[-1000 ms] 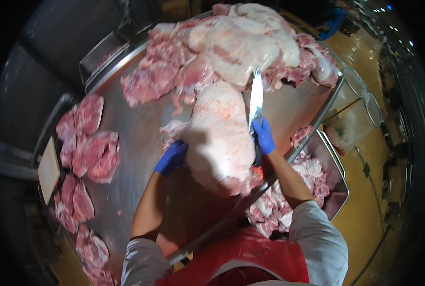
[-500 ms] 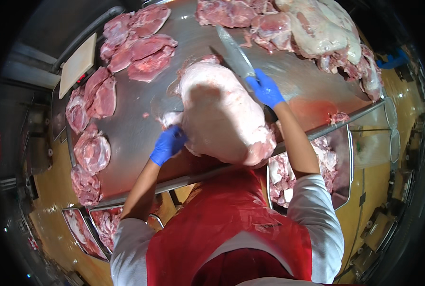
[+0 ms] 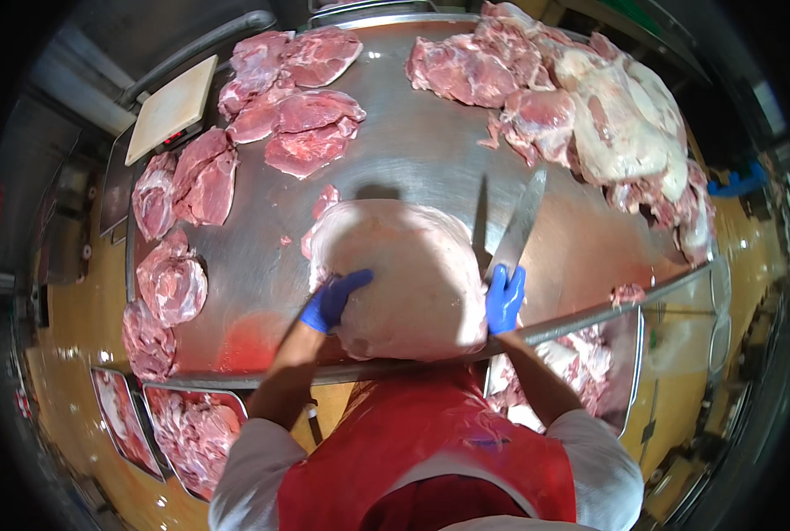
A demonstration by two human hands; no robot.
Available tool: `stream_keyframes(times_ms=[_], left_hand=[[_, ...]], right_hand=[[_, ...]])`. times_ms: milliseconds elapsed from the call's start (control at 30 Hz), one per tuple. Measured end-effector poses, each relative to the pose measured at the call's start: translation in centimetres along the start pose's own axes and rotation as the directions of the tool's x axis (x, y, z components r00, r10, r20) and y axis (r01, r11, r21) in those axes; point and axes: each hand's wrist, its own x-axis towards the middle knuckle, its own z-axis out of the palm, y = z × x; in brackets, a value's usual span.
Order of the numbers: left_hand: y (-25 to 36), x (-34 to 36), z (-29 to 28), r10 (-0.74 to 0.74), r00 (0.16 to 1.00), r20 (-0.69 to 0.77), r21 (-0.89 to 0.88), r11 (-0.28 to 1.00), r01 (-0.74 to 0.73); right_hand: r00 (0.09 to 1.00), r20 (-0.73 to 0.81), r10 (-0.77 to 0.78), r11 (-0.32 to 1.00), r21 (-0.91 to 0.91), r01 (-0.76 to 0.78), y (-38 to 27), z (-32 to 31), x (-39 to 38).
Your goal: The person uses a knife to cut large pieces of raw meat on a stainless steel table. They separate fat and trim portions, placing the cut pieces into metal trays below the table.
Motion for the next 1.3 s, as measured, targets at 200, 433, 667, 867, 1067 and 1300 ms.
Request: stream_keyframes(times_ms=[200,433,667,867,1067,1300], left_hand=[[9.8,4.2,2.4,0.145,0.941,0.306,0.682,0.656,-0.323],[11.9,6.2,11.0,0.023,0.988,0.152,0.918,-0.374,-0.132],[-0.4,5.1,9.0,0.414,0.717,0.561,0.818,-0.411,-0.402],[-5.2,-6.9,-5.1,0.633,0.756,0.164,0.906,0.207,-0.370],[3.3,-0.6,-17.0,0.589,0.751,-0.299,0.387,0.794,-0.469],[13.0,13.5,-11.1,0.611,0.721,0.326,0.442,0.575,-0.688]], right_hand=[[0.793,0.564,0.231,0.101,0.796,-0.596,4.7,13.2,-1.5],[0.985,0.134,0.105,0.842,0.516,-0.160,-3.8,15.8,4.4],[0.939,-0.328,0.102,0.878,0.473,0.070,1.5,5.1,12.6],[0.990,0.141,-0.015,0.922,0.385,-0.041,-3.6,0.4,4.4],[0.943,-0.032,-0.331,0.939,-0.105,0.326,-4.2,5.5,6.1],[0.969,-0.061,-0.241,0.970,-0.018,0.241,-3.4,11.8,16.7]])
